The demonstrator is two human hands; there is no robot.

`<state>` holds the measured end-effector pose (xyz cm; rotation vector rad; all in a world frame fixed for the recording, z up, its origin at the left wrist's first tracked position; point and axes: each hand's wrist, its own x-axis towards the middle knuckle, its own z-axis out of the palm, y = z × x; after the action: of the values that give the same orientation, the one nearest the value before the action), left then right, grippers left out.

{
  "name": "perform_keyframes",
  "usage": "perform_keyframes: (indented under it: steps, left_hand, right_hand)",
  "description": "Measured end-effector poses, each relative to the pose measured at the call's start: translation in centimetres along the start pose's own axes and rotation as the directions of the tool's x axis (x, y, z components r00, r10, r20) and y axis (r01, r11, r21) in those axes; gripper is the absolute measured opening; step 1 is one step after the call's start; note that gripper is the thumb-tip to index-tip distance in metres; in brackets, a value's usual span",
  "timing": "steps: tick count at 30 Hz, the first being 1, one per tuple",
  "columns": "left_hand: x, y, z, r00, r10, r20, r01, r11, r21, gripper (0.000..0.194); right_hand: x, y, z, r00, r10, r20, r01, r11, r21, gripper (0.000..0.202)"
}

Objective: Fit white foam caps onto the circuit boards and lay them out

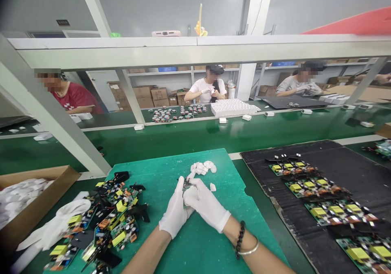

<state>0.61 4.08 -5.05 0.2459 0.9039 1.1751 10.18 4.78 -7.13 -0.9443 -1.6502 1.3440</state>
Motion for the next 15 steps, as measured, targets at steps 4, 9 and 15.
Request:
perform_keyframes:
  steps: [4, 9, 15]
  left_hand:
    - [0.0, 0.2, -0.1, 0.999, 0.019, -0.028, -0.02, 0.999, -0.032, 0.042]
    - [0.2, 0.3, -0.1, 0.998, -0.034, 0.059, 0.04, 0.994, -0.101, 0.043]
    - [0.4, 0.1, -0.4, 0.998, 0.063, -0.02, -0.064, 0.996, -0.059, 0.042]
  right_hand:
    - [0.0, 0.3, 0.5, 1.0, 0.004, -0.01, -0.005, 1.0, -0.03, 0.048]
    - [-0.2, -0.1, 1.0, 0.997, 0.0, -0.071, -0.003, 0.999, -0.047, 0.054]
    - [-0.5, -0.4, 1.3, 0.992, 0.003, -0.129, -0.017, 0.994, -0.107, 0.057]
